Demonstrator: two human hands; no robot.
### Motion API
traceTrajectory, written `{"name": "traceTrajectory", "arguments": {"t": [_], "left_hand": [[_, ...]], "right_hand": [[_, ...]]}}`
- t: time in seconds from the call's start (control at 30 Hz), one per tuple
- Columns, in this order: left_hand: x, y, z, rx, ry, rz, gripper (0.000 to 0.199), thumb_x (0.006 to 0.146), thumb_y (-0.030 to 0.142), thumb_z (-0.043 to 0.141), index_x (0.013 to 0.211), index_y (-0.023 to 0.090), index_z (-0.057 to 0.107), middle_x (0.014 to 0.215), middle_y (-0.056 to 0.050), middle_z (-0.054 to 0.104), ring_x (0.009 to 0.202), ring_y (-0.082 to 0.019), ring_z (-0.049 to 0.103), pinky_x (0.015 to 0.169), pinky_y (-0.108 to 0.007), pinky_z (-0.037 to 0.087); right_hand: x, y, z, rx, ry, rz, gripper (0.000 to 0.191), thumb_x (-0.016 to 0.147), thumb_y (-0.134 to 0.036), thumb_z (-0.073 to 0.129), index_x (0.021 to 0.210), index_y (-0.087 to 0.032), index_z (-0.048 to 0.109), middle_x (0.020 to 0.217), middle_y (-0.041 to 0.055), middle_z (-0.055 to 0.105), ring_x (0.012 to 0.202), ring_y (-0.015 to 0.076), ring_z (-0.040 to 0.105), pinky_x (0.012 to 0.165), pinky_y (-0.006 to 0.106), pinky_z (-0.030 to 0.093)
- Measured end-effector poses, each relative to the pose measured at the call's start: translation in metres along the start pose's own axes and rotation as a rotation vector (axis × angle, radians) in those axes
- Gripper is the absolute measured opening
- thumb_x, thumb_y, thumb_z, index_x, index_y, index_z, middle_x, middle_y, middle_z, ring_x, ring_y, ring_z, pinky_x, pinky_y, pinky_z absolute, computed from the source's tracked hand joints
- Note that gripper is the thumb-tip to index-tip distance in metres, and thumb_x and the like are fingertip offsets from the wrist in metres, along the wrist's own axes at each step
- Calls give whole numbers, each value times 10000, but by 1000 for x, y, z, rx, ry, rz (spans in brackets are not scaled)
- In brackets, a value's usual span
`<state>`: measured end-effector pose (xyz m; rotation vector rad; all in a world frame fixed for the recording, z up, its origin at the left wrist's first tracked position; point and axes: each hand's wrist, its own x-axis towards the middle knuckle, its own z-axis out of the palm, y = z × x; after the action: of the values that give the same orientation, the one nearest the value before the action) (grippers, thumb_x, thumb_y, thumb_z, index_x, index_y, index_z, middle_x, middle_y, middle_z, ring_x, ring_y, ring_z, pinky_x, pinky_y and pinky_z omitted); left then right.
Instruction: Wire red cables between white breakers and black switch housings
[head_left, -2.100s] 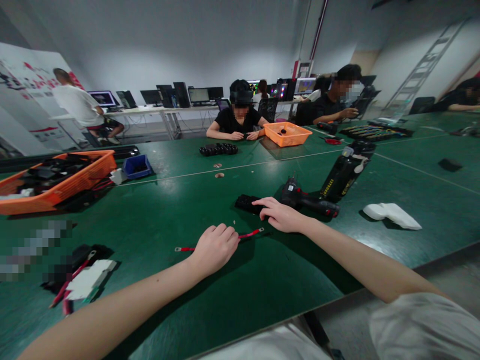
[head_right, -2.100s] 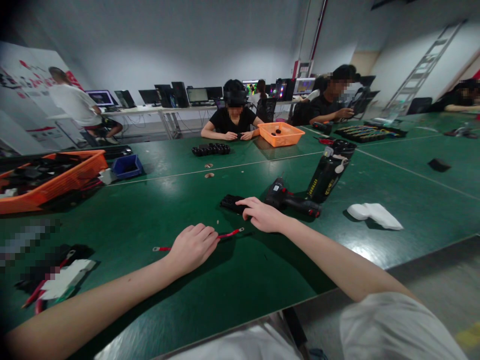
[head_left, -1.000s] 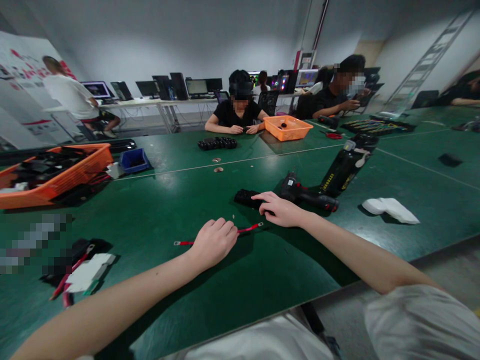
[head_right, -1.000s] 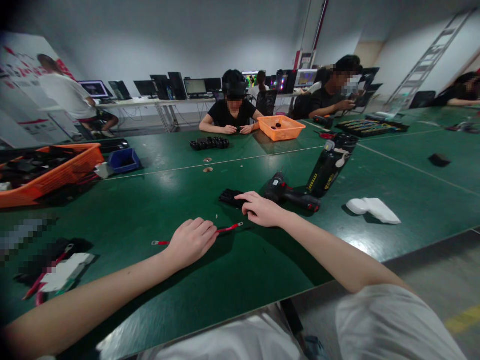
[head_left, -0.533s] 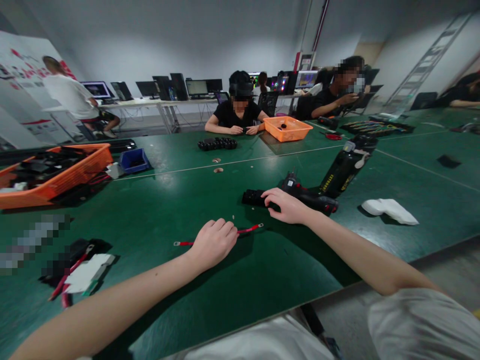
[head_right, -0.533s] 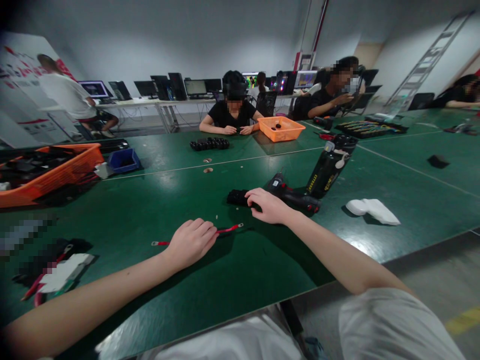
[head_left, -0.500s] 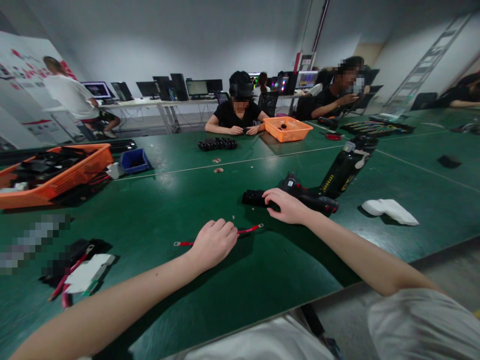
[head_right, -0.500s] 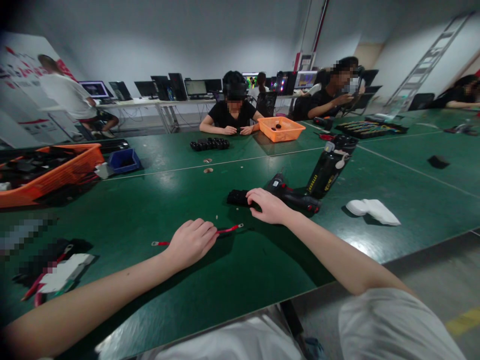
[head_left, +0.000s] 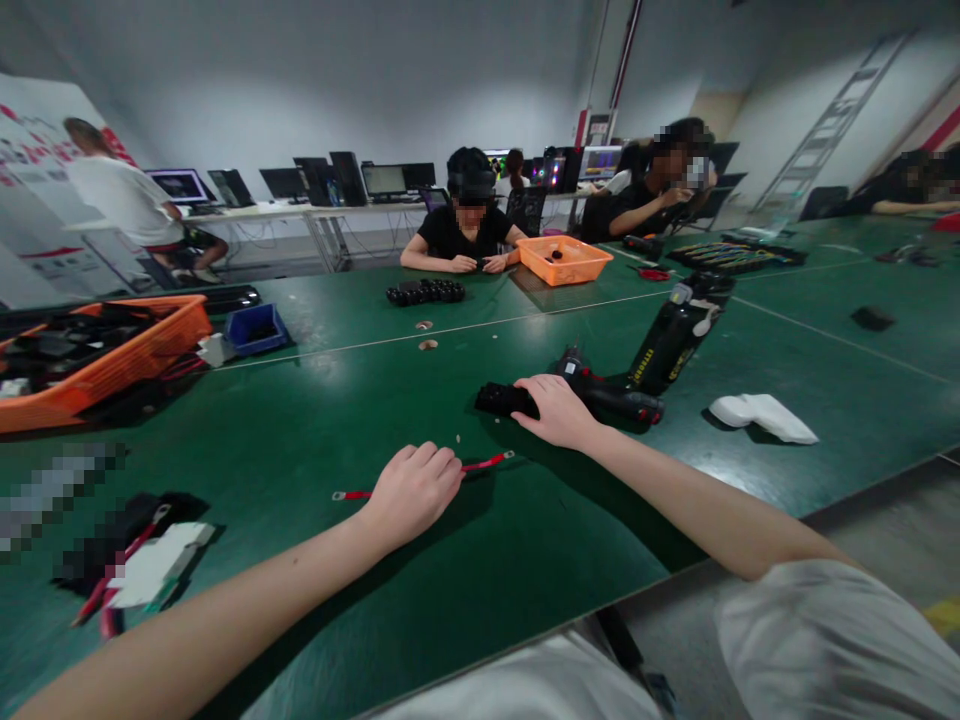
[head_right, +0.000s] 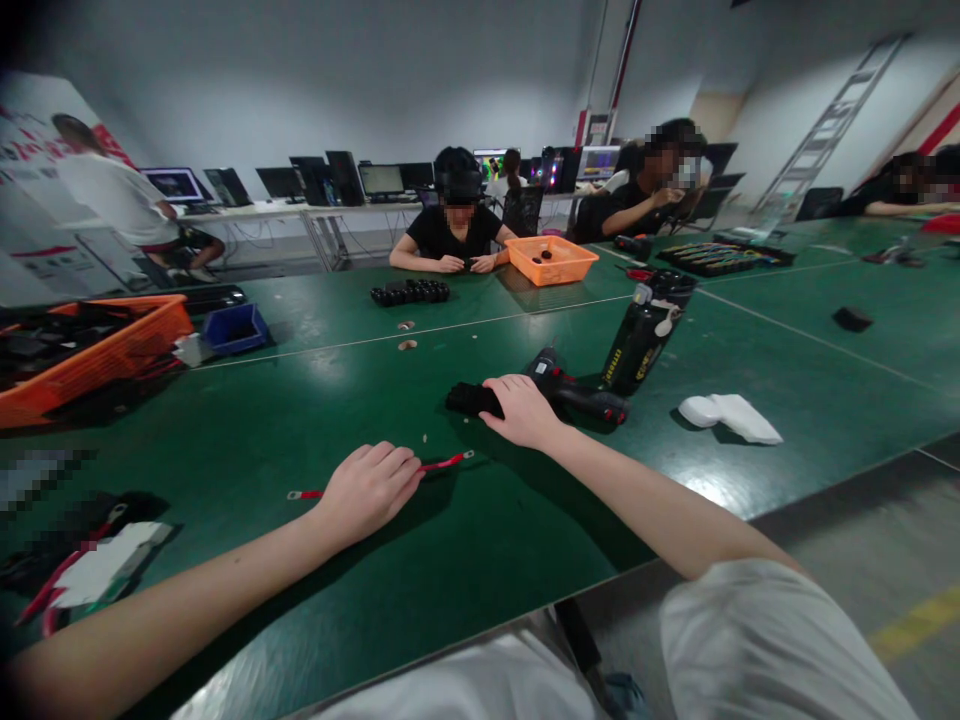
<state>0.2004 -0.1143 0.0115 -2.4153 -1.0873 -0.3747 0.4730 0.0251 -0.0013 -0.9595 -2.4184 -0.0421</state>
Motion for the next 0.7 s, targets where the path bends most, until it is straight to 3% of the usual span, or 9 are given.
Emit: {"name": "traceTrajectory", "arguments": {"t": [0.23, 0.7], "left_hand": [[-9, -14, -1, -4, 11, 22, 185, 975, 251, 520, 983, 172, 687, 950, -56, 700, 888, -196, 596, 755, -357, 420], [-16, -8, -2, 92, 37, 21, 153, 952, 225, 558, 1042, 198, 678, 1091, -50, 727, 1090, -245, 589, 915, -434, 389]], "right_hand": [[-2, 0, -4, 44, 6, -10, 381, 865, -356, 666, 1191, -186, 567, 1159, 132, 652, 1111, 316, 593, 991, 488, 449], [-2, -1, -6, 70, -14, -11, 364, 865, -359, 666, 1175, -182, 592, 1147, 129, 660, 1098, 315, 597, 971, 481, 455]]}}
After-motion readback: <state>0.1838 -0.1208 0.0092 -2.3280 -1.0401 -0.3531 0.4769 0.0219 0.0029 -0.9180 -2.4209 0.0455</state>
